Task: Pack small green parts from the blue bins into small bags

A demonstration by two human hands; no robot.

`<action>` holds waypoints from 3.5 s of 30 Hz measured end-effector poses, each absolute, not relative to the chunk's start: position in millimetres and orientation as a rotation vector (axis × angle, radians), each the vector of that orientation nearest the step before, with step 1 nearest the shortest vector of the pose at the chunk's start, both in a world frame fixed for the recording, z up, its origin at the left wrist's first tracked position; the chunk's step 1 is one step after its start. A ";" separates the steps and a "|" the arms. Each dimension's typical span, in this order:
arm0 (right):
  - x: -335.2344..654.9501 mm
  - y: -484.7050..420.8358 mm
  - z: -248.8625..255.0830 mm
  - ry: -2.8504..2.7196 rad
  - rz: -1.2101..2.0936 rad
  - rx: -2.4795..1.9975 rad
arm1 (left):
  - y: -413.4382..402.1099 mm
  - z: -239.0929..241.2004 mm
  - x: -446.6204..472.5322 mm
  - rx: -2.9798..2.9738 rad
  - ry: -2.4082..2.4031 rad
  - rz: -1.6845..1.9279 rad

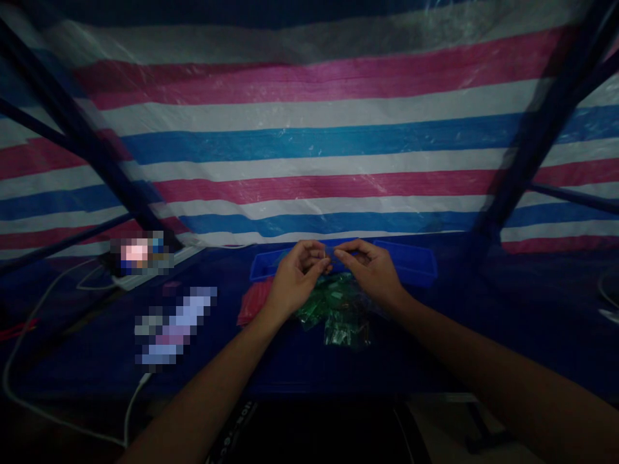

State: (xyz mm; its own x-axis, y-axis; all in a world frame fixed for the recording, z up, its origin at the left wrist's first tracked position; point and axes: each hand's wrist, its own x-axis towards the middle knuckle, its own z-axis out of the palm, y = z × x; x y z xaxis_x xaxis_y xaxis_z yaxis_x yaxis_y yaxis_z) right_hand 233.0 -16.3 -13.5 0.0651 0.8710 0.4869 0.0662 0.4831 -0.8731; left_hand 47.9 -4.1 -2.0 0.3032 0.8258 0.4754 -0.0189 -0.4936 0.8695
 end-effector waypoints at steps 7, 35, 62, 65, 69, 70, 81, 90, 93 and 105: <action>235.3 -18.7 -9.5 -1.525 0.578 -0.837 | -3.2 0.4 43.8 1.832 0.787 1.288; 235.4 -11.0 -17.7 -1.505 0.725 -0.877 | -8.0 5.0 40.5 2.022 0.935 1.310; 250.2 2.6 -0.7 -1.893 -0.062 -0.866 | -10.7 8.5 37.9 2.318 1.030 1.452; 250.9 12.5 -6.5 -2.049 -0.104 -0.876 | -12.5 8.2 38.0 2.324 1.026 1.450; 252.8 8.8 -7.5 -2.219 -0.082 -0.854 | -15.8 9.0 37.4 2.361 1.049 1.413; 254.6 5.4 -6.4 -2.246 -0.061 -0.855 | -16.5 9.4 37.1 2.372 1.048 1.405; 271.9 -12.8 -1.7 -2.534 0.309 -1.021 | -19.9 14.3 35.1 2.462 1.047 1.391; 267.6 -17.8 4.7 -2.542 0.102 -0.899 | -17.5 11.0 34.2 2.575 1.038 1.354; 265.4 -18.6 4.9 -2.449 0.014 -0.866 | -18.6 9.8 34.8 2.580 1.021 1.307; 252.3 -26.4 -3.3 -1.972 0.293 -0.976 | -23.1 6.0 35.1 2.560 1.000 1.084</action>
